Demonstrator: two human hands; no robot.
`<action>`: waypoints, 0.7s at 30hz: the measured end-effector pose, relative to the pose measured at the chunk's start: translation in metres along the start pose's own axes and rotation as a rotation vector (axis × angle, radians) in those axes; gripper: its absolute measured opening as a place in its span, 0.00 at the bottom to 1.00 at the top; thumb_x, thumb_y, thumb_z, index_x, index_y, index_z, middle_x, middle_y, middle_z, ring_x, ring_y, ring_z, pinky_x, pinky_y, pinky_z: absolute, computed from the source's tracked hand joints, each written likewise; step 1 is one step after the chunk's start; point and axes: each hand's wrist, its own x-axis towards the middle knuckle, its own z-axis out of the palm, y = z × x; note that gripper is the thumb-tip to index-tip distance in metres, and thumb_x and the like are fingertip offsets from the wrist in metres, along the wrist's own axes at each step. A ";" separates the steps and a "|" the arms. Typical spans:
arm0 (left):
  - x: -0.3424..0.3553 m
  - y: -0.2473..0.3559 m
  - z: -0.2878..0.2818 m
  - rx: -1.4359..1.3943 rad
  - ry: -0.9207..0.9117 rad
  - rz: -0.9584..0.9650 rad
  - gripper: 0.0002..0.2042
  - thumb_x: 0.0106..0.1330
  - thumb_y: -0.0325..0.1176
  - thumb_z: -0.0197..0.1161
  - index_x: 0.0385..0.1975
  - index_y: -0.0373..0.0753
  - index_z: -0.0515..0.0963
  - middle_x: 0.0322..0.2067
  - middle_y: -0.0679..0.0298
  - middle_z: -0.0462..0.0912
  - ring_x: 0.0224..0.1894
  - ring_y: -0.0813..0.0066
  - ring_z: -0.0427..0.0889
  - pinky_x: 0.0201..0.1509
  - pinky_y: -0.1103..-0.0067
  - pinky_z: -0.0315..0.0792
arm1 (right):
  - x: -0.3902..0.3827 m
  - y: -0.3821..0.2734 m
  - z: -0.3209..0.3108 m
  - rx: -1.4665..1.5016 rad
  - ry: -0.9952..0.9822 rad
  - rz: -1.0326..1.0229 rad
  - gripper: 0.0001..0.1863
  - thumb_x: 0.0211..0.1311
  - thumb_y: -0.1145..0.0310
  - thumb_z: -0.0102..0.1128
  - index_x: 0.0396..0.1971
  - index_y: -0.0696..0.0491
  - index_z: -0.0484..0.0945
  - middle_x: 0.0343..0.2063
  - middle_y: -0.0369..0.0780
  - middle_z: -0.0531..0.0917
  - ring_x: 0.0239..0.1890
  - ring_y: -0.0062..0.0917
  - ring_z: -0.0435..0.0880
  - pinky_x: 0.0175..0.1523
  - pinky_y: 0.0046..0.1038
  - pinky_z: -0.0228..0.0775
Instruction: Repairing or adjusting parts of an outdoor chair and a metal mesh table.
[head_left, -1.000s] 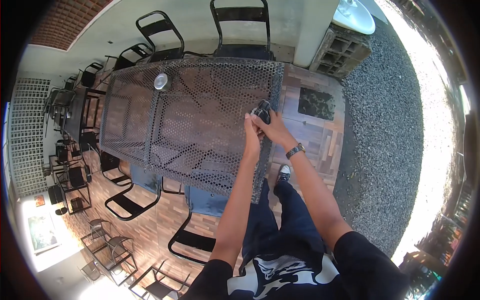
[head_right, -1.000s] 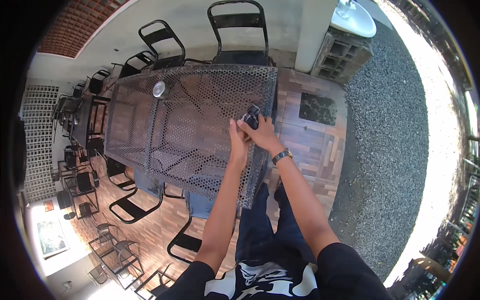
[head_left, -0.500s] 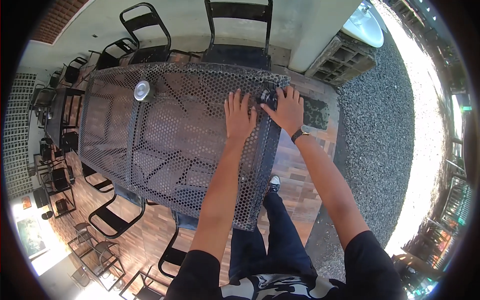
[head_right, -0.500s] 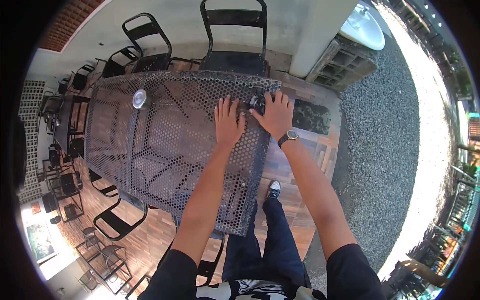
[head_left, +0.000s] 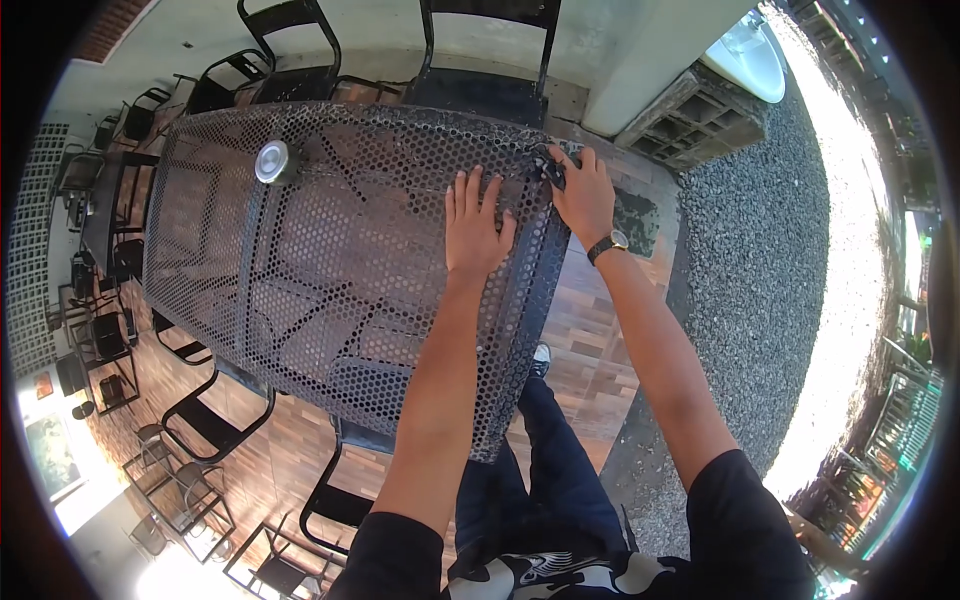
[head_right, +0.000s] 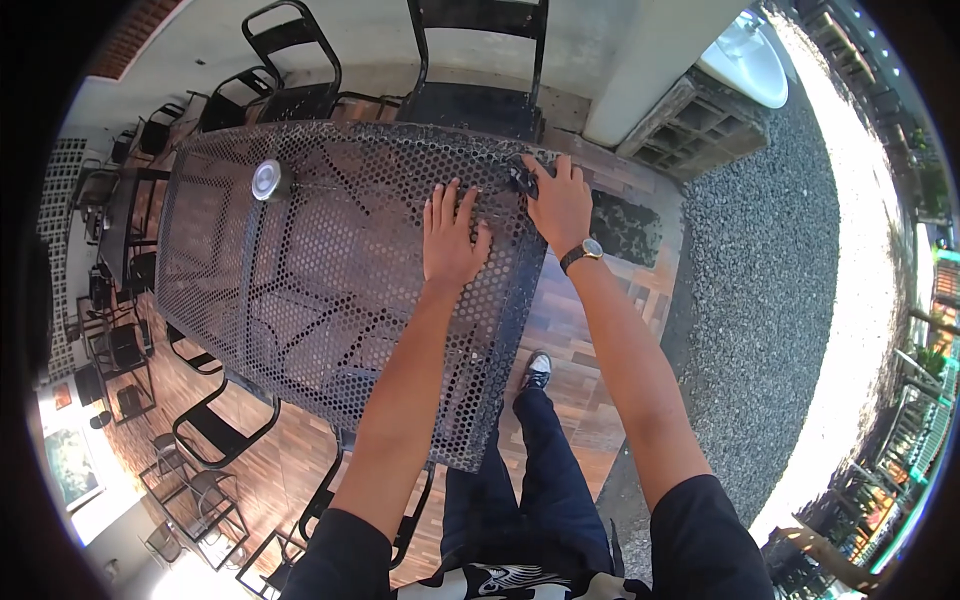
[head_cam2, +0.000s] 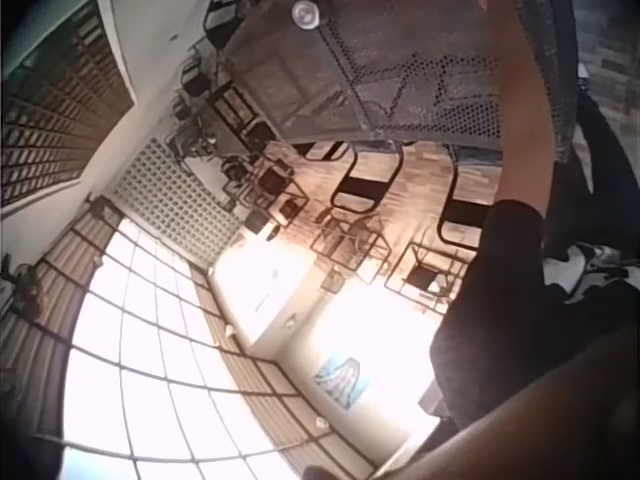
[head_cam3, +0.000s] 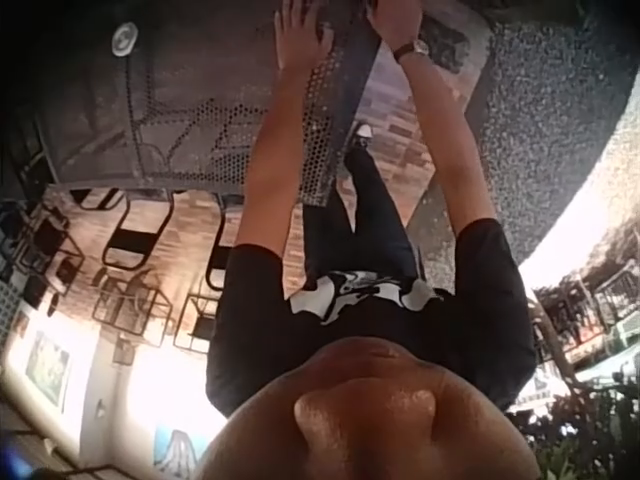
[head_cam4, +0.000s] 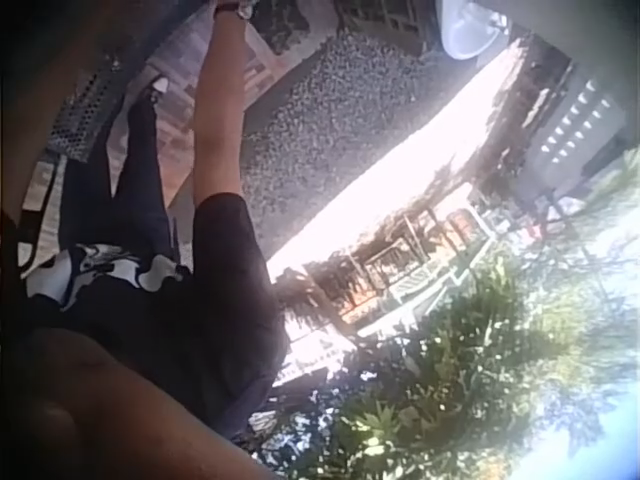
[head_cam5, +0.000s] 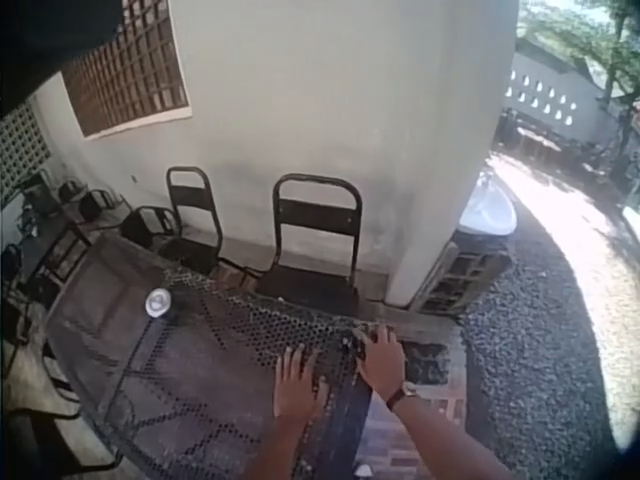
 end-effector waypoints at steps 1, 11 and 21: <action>-0.001 -0.002 0.000 0.014 -0.004 -0.002 0.27 0.67 0.43 0.49 0.66 0.43 0.64 0.70 0.54 0.56 0.74 0.50 0.48 0.77 0.57 0.44 | 0.002 0.001 -0.001 0.016 -0.025 0.008 0.31 0.53 0.68 0.68 0.59 0.36 0.72 0.43 0.42 0.72 0.47 0.40 0.75 0.48 0.39 0.74; 0.001 0.003 0.002 0.007 0.002 -0.006 0.28 0.67 0.46 0.51 0.67 0.45 0.64 0.71 0.55 0.55 0.75 0.52 0.48 0.77 0.59 0.43 | -0.001 0.005 0.005 -0.036 0.061 0.025 0.29 0.50 0.64 0.70 0.56 0.36 0.75 0.45 0.40 0.73 0.48 0.38 0.74 0.48 0.37 0.69; 0.049 0.006 -0.011 -0.008 -0.141 -0.144 0.26 0.61 0.44 0.58 0.60 0.45 0.71 0.65 0.55 0.64 0.72 0.52 0.55 0.75 0.58 0.47 | 0.008 0.004 0.001 -0.066 0.000 0.039 0.28 0.51 0.65 0.70 0.55 0.38 0.75 0.43 0.39 0.73 0.48 0.37 0.73 0.49 0.38 0.68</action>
